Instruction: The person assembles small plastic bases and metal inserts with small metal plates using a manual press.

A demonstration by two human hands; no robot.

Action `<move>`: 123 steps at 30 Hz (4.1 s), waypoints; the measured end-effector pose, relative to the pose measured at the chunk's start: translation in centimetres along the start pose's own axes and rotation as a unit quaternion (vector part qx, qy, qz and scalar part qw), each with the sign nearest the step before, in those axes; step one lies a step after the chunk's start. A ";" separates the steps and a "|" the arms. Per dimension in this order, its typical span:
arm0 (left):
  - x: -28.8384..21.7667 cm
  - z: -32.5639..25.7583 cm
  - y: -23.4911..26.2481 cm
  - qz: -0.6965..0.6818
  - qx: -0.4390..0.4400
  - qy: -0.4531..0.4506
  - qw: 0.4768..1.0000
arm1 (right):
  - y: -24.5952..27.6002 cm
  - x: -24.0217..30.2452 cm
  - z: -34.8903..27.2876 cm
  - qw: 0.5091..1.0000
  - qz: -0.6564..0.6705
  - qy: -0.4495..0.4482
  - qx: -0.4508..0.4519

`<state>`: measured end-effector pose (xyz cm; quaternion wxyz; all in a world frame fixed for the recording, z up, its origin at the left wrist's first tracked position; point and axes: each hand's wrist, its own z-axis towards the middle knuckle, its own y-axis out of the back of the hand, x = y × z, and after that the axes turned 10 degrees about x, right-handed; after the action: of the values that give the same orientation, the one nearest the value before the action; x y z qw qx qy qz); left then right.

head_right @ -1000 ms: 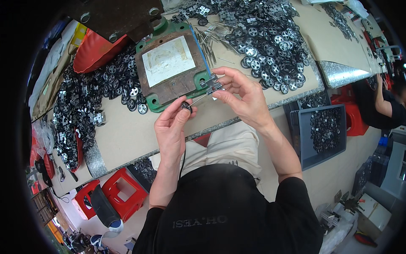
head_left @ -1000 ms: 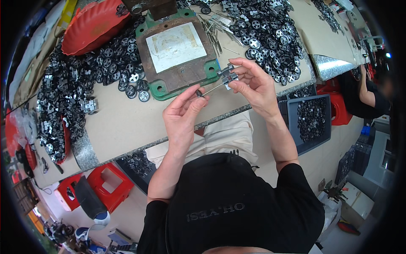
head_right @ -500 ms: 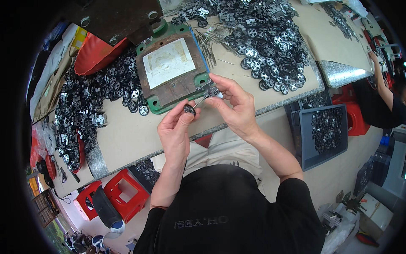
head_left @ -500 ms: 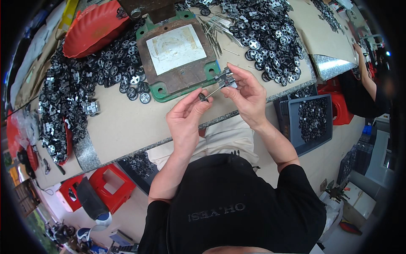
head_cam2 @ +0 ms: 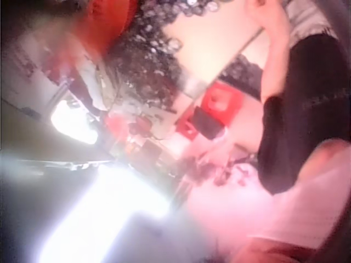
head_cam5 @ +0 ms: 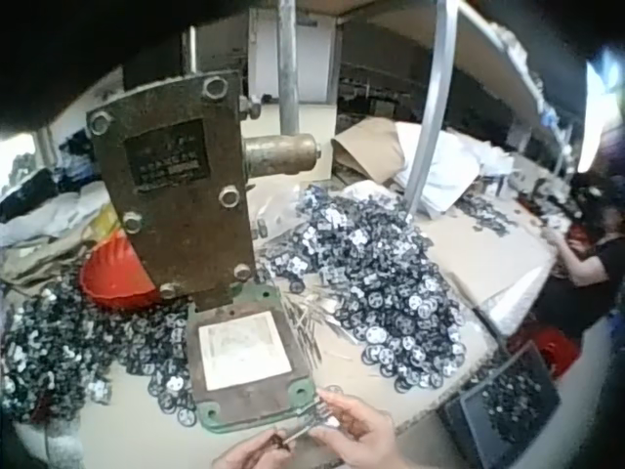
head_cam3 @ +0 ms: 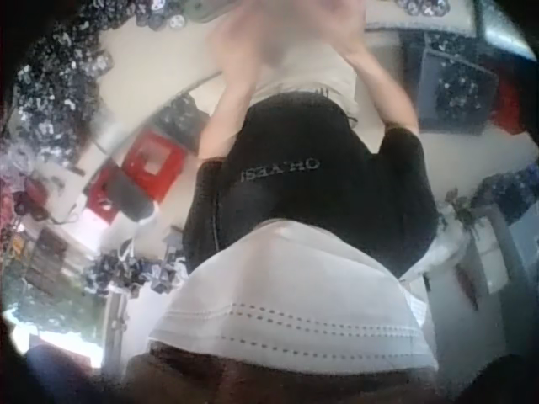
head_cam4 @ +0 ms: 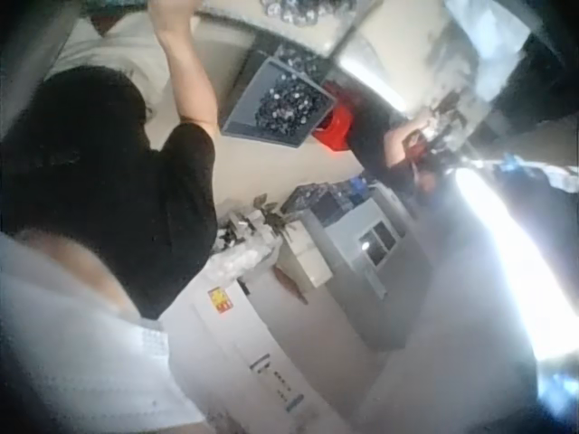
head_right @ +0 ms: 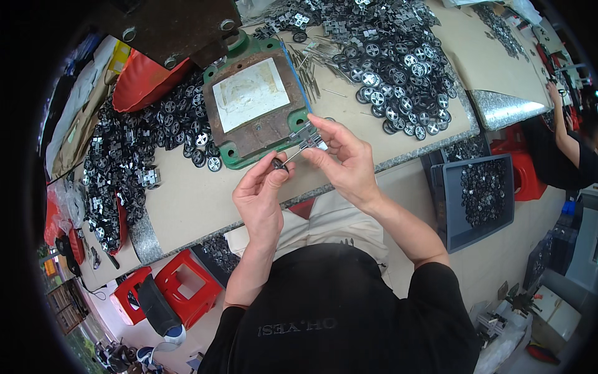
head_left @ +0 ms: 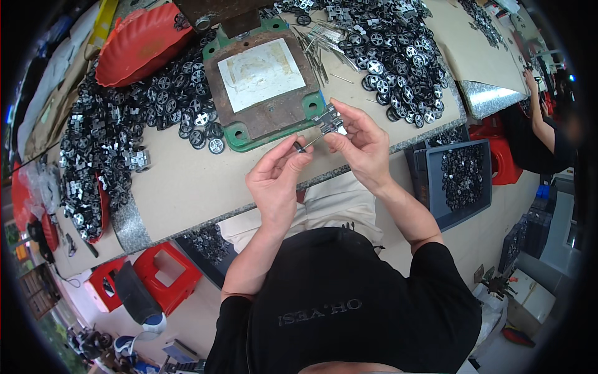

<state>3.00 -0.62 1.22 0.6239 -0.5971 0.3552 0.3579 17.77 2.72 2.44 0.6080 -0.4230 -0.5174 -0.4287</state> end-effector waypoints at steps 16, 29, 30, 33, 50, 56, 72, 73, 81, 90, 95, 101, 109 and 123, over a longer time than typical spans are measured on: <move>0.3 0.2 -0.1 -0.106 0.001 0.064 0.992 | -0.7 -1.2 0.4 0.976 -0.153 0.153 0.007; -2.8 2.0 1.3 0.035 0.117 0.116 0.986 | 0.7 3.7 2.5 0.939 -0.235 0.089 0.234; -3.1 2.2 1.6 0.045 0.120 0.113 0.985 | 0.6 4.5 2.9 0.944 -0.226 0.052 0.234; -4.5 3.6 1.8 0.049 0.097 0.067 0.992 | 1.5 4.9 4.9 0.950 -0.224 0.055 0.212; -6.2 7.6 2.3 0.054 0.108 0.031 0.992 | 4.7 2.6 5.6 0.885 -0.441 -0.021 0.146; -6.0 5.4 1.2 0.067 0.129 0.104 0.984 | 5.1 3.4 6.0 0.875 -0.479 0.009 0.066; -3.8 2.4 2.4 -0.008 0.119 0.172 0.978 | 6.0 0.0 7.9 0.820 -0.549 0.055 0.154; -3.7 2.3 2.3 -0.008 0.118 0.174 0.978 | 6.4 -0.2 7.0 0.793 -0.593 0.044 0.136; -3.0 2.5 1.7 -0.007 0.144 0.199 0.969 | 5.9 0.2 3.2 0.781 -0.611 0.067 0.108; -3.0 2.4 1.3 0.021 0.158 0.256 0.953 | 3.7 3.1 2.5 0.950 0.024 -0.114 0.289; -3.2 2.4 1.4 0.054 0.177 0.286 0.940 | 3.6 2.5 2.5 0.941 0.046 -0.153 0.299; -3.0 2.5 1.7 0.059 0.188 0.285 0.938 | 3.9 2.3 2.8 0.937 0.024 -0.140 0.319; -3.3 2.7 1.8 0.089 0.188 0.296 0.932 | 4.2 3.0 3.3 0.934 -0.019 -0.101 0.343; -3.4 3.0 1.6 0.115 0.205 0.302 0.924 | 4.5 3.1 3.7 0.929 -0.036 -0.080 0.361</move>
<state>-0.06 2.37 3.50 0.5506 -0.4910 0.6585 0.1490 21.42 7.22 5.56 0.6605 -0.1893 -0.6986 -0.1996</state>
